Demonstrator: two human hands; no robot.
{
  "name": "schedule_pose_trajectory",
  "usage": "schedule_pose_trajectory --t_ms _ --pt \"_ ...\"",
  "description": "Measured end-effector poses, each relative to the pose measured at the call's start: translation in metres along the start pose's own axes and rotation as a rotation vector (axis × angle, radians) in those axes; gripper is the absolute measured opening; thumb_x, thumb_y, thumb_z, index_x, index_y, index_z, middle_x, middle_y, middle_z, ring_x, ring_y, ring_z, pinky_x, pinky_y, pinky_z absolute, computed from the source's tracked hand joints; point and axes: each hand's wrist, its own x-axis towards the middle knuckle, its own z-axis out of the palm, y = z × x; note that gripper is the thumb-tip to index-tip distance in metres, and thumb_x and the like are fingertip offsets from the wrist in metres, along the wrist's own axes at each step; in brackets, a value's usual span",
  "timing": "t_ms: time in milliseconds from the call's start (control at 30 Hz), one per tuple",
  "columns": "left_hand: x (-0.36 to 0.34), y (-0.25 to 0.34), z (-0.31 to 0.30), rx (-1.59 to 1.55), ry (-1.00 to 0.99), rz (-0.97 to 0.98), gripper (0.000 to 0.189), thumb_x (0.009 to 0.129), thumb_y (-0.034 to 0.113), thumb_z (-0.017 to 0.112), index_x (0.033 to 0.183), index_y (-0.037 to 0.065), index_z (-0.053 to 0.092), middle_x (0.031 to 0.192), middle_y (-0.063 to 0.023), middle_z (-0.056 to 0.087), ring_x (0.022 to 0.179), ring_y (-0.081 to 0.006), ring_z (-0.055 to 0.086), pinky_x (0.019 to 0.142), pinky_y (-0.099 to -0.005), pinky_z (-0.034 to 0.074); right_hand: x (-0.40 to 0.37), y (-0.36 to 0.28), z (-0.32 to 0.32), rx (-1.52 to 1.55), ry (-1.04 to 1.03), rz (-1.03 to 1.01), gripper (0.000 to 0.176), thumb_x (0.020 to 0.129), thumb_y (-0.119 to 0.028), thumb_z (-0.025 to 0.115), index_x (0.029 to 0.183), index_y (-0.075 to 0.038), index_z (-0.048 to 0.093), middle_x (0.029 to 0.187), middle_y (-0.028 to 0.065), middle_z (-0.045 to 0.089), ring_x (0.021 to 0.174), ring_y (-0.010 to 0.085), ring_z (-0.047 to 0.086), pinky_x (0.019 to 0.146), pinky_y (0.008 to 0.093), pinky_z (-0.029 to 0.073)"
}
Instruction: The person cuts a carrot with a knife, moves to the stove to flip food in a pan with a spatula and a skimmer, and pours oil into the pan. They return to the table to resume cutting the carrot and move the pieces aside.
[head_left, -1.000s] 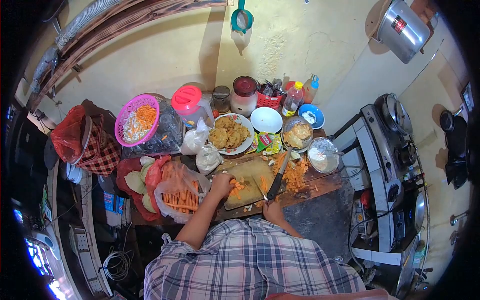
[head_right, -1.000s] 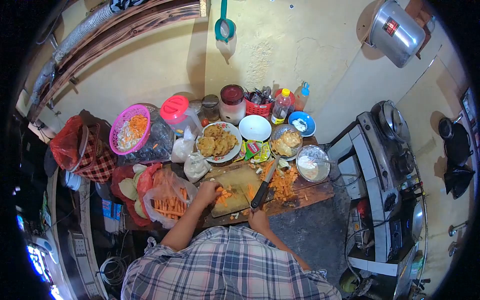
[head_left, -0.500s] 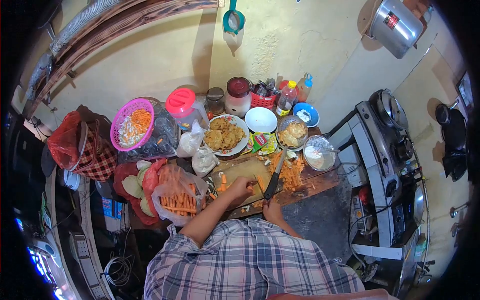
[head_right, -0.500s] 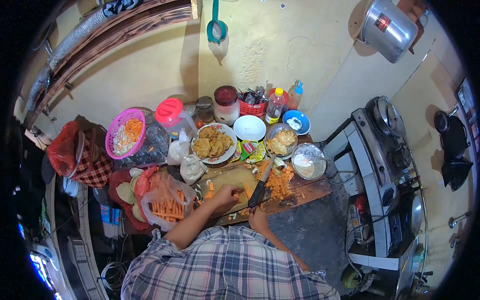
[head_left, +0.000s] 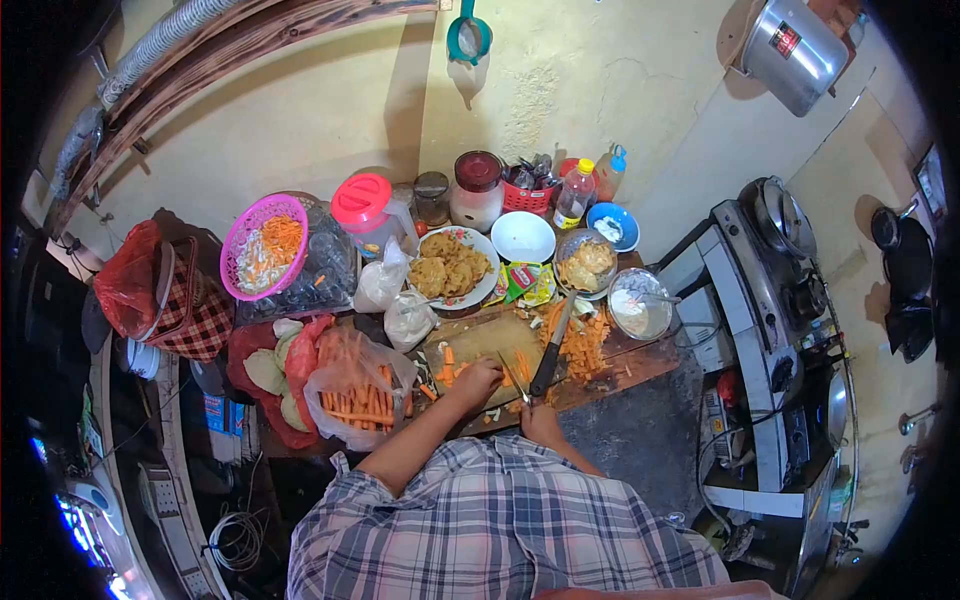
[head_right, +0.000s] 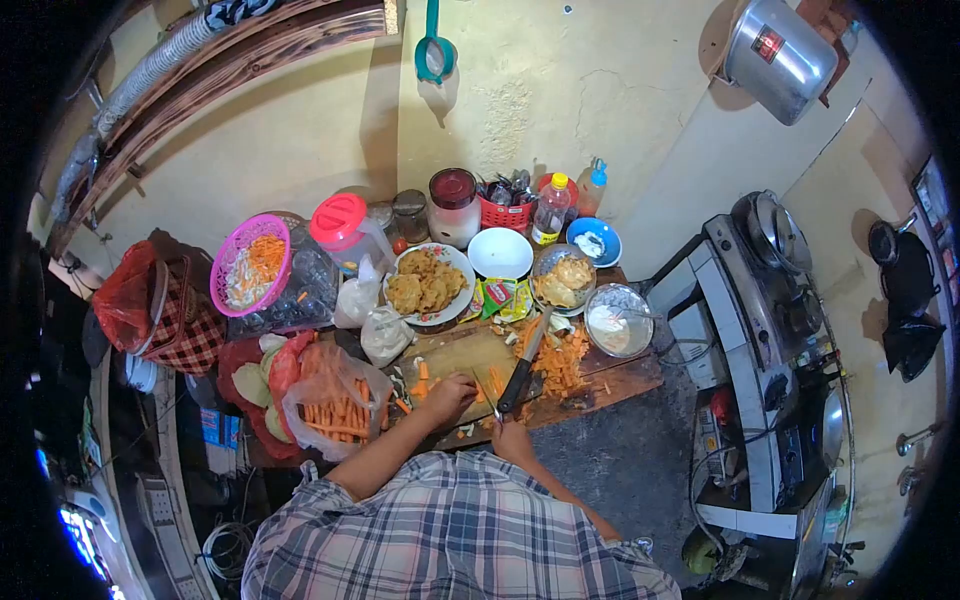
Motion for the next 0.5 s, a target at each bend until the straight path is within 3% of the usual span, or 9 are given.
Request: schedule_pose_trajectory --t_ms 500 --pt "-0.001 -0.011 0.021 0.093 0.045 0.049 0.004 0.069 0.004 0.062 0.071 0.001 0.063 0.076 -0.0109 0.057 0.078 -0.0277 0.056 0.069 -0.0354 0.048 -0.004 -0.034 -0.017 -0.154 -0.157 0.098 0.03 0.09 -0.022 0.042 0.096 0.005 0.054 0.071 0.0282 0.059 0.07 0.0445 0.06 0.062 0.0524 0.048"
